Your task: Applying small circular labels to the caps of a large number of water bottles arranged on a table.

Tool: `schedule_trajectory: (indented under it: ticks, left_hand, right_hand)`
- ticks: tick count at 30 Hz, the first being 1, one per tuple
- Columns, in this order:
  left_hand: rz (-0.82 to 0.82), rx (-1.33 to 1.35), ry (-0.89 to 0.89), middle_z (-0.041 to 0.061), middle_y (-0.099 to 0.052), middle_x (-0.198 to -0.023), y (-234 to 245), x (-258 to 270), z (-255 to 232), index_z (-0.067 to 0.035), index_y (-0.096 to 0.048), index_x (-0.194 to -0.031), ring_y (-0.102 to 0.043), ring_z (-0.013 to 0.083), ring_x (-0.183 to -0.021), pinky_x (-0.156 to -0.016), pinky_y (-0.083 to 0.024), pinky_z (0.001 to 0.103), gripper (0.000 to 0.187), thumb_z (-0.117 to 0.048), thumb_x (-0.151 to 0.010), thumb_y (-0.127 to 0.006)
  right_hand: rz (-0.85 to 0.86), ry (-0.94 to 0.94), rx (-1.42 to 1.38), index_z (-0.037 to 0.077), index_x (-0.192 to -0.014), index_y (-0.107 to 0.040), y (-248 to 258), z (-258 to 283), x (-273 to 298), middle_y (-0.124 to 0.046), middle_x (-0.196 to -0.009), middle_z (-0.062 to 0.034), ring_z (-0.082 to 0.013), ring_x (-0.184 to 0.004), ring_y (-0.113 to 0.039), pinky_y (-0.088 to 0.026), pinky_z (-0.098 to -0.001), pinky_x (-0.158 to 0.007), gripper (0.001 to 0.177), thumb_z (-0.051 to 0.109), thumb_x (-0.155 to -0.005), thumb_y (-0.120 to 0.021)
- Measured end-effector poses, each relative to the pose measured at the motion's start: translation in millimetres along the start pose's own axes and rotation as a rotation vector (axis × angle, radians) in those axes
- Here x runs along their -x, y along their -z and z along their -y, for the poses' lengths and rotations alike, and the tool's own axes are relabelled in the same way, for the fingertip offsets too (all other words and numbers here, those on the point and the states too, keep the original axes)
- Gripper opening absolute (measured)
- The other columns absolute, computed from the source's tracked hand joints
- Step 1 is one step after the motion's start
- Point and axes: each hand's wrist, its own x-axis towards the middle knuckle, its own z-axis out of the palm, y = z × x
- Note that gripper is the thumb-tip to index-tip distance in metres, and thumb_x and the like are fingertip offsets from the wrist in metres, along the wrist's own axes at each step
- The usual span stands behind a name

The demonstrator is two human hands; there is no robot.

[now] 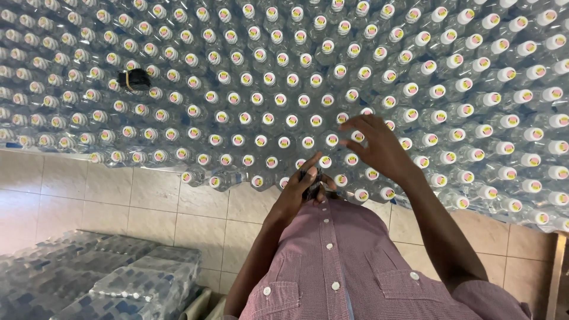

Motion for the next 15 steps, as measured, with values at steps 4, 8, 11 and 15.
schedule_trajectory:
  ticks: [4,8,11,15]
  left_hand:
    - [0.026,0.003,0.001,0.026,-0.074,-0.114,-10.7,-5.1,18.8,-0.009,-0.028,-0.176,-0.071,0.0221,-0.077,-0.062,-0.055,0.031,0.073,-0.043,-0.117,-0.055]
    - [0.118,-0.059,0.053,0.02,-0.066,-0.116,-38.4,-3.4,24.9,-0.01,-0.026,-0.177,-0.072,0.0222,-0.08,-0.064,-0.059,0.034,0.075,-0.042,-0.117,-0.057]
    - [0.166,-0.036,0.049,0.017,-0.066,-0.107,-51.4,-8.4,36.6,-0.004,-0.025,-0.177,-0.07,0.0179,-0.076,-0.063,-0.056,0.03,0.073,-0.035,-0.118,-0.055]
    - [0.185,-0.016,0.033,0.021,-0.071,-0.119,-71.7,-11.2,45.1,-0.003,-0.028,-0.176,-0.069,0.0159,-0.076,-0.061,-0.055,0.03,0.073,-0.035,-0.117,-0.059]
  right_hand:
    - [0.087,-0.05,-0.383,0.011,-0.115,-0.075,7.8,36.5,36.8,-0.078,-0.107,-0.0131,-0.0351,-0.106,-0.076,-0.053,-0.0541,-0.104,0.036,0.016,-0.084,-0.093]
    - [0.156,-0.121,-0.568,0.012,-0.11,-0.08,0.2,26.3,62.7,-0.078,-0.095,-0.0083,-0.0284,-0.098,-0.078,-0.056,-0.0492,-0.1,0.038,0.012,-0.076,-0.098]
    - [0.146,-0.221,-0.638,0.009,-0.105,-0.082,9.4,19.8,77.4,-0.08,-0.088,-0.0091,-0.0259,-0.092,-0.08,-0.057,-0.0474,-0.099,0.033,0.003,-0.076,-0.097]
    - [0.126,-0.297,-0.7,0.008,-0.103,-0.085,14.9,1.5,96.0,-0.084,-0.091,-0.0078,-0.0209,-0.093,-0.083,-0.058,-0.0441,-0.1,0.03,0.003,-0.076,-0.098]
